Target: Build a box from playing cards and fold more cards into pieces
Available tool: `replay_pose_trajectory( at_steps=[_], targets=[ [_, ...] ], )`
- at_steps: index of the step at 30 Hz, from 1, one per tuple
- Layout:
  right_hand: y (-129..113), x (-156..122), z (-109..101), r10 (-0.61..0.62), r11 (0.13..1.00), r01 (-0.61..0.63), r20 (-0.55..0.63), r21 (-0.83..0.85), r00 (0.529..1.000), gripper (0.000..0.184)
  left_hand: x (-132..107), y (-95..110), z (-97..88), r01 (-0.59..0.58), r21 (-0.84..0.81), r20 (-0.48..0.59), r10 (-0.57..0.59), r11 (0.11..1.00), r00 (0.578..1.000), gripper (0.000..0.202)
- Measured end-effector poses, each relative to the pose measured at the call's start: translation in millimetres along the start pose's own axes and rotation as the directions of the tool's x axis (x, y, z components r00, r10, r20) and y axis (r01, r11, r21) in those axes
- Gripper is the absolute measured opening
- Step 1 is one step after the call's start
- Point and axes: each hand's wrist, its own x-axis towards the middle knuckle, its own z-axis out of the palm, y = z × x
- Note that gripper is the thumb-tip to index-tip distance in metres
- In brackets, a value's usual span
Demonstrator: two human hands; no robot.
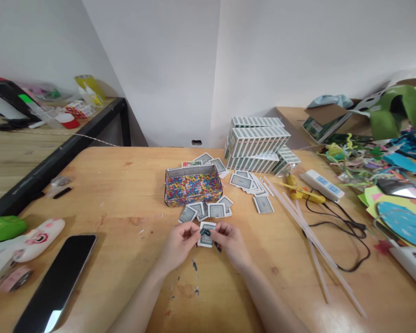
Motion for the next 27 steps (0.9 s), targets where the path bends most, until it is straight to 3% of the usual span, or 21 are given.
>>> replay_pose_trajectory(
  at_steps=[12, 27],
  targets=[
    [-0.5, 0.1, -0.1, 0.019, 0.999, -0.019, -0.005, 0.035, 1.000, 0.033, 0.9, -7.1, -0.5, -0.011, -0.059, 0.015, 0.012, 0.998, 1.000, 0.016],
    [0.7, -0.3, -2.9, 0.021, 0.992, -0.022, 0.014, 0.125, 1.000, 0.029, -1.1, 1.1, 2.3, -0.011, -0.086, 0.017, 0.012, 0.996, 1.000, 0.017]
  ],
)
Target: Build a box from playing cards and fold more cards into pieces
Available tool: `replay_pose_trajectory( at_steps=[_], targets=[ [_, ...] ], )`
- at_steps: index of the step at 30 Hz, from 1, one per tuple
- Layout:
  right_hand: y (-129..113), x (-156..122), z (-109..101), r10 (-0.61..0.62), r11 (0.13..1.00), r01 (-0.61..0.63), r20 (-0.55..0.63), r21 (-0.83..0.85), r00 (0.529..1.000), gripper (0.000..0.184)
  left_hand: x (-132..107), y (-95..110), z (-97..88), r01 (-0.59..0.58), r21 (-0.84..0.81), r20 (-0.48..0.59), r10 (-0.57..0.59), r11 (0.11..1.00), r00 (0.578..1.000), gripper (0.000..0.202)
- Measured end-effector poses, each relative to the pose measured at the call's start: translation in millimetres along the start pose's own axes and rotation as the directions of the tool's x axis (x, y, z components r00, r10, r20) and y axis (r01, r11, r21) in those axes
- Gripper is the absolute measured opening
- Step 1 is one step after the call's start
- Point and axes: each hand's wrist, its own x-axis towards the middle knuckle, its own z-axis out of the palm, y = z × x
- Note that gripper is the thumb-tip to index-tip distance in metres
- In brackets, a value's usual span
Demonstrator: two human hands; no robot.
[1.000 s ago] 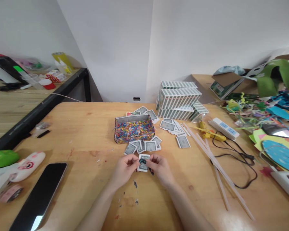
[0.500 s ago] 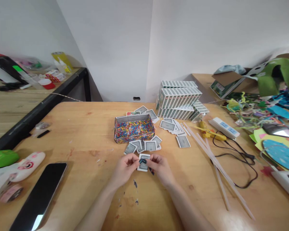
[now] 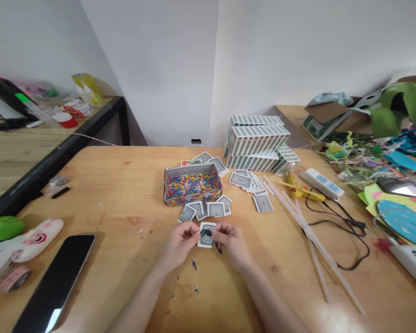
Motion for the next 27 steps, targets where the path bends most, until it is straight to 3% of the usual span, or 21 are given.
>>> replay_pose_trajectory(
  at_steps=[21, 27],
  targets=[
    [1.6, -0.5, -1.7, 0.006, 1.000, -0.006, -0.021, -0.009, 1.000, 0.027, -2.1, -5.9, 3.9, 0.006, 0.046, -0.008, -0.005, 0.999, 1.000, 0.018],
    [1.7, -0.8, -2.3, 0.009, 1.000, -0.009, -0.028, 0.000, 1.000, 0.028, -4.2, 1.4, 6.6, 0.025, 0.050, -0.012, -0.025, 0.998, 1.000, 0.019]
  ],
)
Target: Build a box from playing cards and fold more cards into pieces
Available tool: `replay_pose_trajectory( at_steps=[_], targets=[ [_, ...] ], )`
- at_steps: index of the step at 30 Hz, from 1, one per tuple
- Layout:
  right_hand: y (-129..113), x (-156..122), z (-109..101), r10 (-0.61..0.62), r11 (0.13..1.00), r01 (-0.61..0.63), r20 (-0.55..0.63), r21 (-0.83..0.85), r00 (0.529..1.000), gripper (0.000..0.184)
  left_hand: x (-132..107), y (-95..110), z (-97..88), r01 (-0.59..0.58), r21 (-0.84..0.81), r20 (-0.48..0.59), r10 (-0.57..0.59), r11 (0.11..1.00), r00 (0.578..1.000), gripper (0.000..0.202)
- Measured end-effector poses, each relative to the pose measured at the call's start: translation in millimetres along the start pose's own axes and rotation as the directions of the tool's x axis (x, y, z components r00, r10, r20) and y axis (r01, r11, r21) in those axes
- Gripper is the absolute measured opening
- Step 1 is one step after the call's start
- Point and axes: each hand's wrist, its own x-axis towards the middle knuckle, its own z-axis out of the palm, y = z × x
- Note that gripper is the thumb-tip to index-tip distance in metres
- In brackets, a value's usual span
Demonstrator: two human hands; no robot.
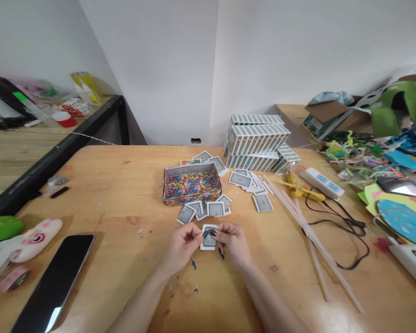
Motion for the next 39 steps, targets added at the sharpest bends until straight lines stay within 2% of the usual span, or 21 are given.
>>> replay_pose_trajectory(
  at_steps=[6, 11, 14, 17, 20, 22, 26, 32, 35, 39],
  targets=[
    [1.5, 0.8, -0.2, 0.027, 0.997, -0.024, -0.042, 0.071, 0.999, 0.027, -0.8, 6.5, 1.1, 0.018, -0.019, -0.011, -0.018, 1.000, 1.000, 0.022],
    [-2.2, -0.9, 1.5, -0.077, 0.996, 0.076, -0.055, -0.037, 0.995, 0.022, -1.2, 3.4, -1.1, 0.013, 0.021, -0.065, -0.011, 1.000, 0.998, 0.018],
    [-3.0, -1.3, 1.7, -0.136, 0.990, 0.136, 0.011, -0.035, 0.991, 0.029, -1.5, 2.8, -1.1, -0.033, 0.092, -0.143, 0.046, 0.995, 0.989, 0.016],
    [-3.2, 0.0, 1.5, -0.156, 0.988, 0.156, 0.040, 0.020, 0.987, 0.039, -2.8, 4.5, 0.0, -0.122, 0.219, -0.248, 0.176, 0.968, 0.953, 0.012],
    [-4.3, 1.8, 1.8, -0.176, 0.984, 0.177, 0.006, -0.036, 0.984, 0.029, -4.5, 8.0, 1.6, -0.217, 0.280, -0.240, 0.286, 0.935, 0.928, 0.015],
    [-4.9, 2.8, 2.2, -0.196, 0.979, 0.195, -0.013, -0.050, 0.980, 0.028, -5.2, 9.9, 2.4, -0.238, 0.261, -0.216, 0.297, 0.936, 0.930, 0.019],
    [-4.1, 3.4, 2.4, -0.184, 0.982, 0.184, -0.016, -0.037, 0.983, 0.042, -3.8, 9.3, 3.4, -0.191, 0.159, -0.202, 0.221, 0.969, 0.954, 0.021],
    [-2.9, -0.6, 7.1, -0.131, 0.989, 0.134, 0.047, -0.063, 0.990, 0.034, 2.7, 4.4, 7.5, -0.003, -0.138, -0.261, -0.033, 0.990, 0.965, 0.034],
    [-3.3, -2.6, 9.7, -0.120, 0.992, 0.123, 0.078, -0.030, 0.990, 0.036, 3.2, 4.6, 8.7, 0.072, -0.162, -0.243, -0.110, 0.984, 0.964, 0.028],
    [-4.0, -3.3, 9.9, -0.098, 0.995, 0.101, 0.101, -0.022, 0.990, 0.035, 1.8, 6.3, 8.2, 0.067, -0.147, -0.248, -0.102, 0.987, 0.963, 0.025]
  ],
)
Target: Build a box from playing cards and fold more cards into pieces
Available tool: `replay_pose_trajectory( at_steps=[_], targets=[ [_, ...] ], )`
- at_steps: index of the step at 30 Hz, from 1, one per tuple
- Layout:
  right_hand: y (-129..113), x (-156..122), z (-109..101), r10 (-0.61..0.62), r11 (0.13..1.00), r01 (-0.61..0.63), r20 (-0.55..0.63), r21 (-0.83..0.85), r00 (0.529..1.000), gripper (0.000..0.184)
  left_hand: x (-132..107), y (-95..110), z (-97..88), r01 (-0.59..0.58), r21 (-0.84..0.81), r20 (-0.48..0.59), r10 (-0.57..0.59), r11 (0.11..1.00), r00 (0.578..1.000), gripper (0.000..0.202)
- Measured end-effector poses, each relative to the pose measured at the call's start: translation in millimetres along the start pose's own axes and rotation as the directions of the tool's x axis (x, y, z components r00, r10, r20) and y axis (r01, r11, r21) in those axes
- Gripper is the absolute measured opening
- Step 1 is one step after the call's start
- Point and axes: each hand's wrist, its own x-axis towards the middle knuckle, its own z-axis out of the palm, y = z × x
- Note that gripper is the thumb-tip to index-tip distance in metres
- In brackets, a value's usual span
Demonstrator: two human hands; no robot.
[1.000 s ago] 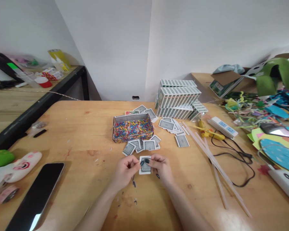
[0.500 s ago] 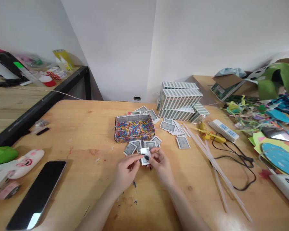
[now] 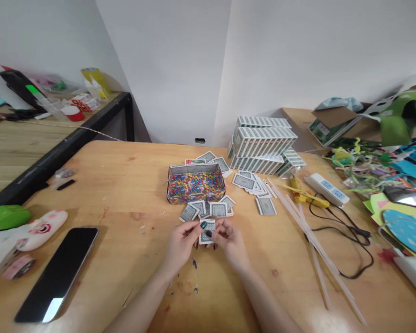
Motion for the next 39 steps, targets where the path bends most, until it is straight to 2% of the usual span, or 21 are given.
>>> replay_pose_trajectory(
  at_steps=[5, 9, 15, 25, 33, 39],
  targets=[
    [0.4, -0.1, -1.8, 0.039, 0.998, -0.037, 0.027, -0.059, 0.999, 0.033, -1.0, 1.5, -1.1, -0.054, 0.054, 0.010, 0.053, 0.997, 0.999, 0.023],
    [0.5, -0.4, -1.7, -0.020, 0.993, 0.017, -0.023, -0.118, 1.000, 0.033, -1.4, 2.1, -1.1, -0.074, 0.078, 0.052, 0.070, 0.994, 0.996, 0.024],
    [2.2, 0.6, -1.6, -0.067, 0.977, 0.056, -0.046, -0.206, 0.997, 0.033, -0.7, 2.3, -1.1, -0.040, 0.052, 0.062, 0.037, 0.998, 0.997, 0.026],
    [2.8, 0.1, -2.9, -0.042, 0.994, 0.040, -0.019, -0.105, 0.999, 0.027, -1.3, 3.2, -3.0, 0.022, -0.014, 0.112, -0.020, 1.000, 0.993, 0.024],
    [3.9, -0.1, -5.2, 0.093, 0.981, -0.101, 0.056, 0.164, 0.994, 0.026, -3.2, 4.3, -3.6, 0.031, 0.009, 0.191, -0.032, 0.999, 0.981, 0.026],
    [4.3, 0.4, -4.7, 0.113, 0.968, -0.121, 0.049, 0.219, 0.992, 0.023, -2.6, 2.1, -3.5, 0.039, 0.010, 0.191, -0.040, 0.999, 0.981, 0.026]
  ],
)
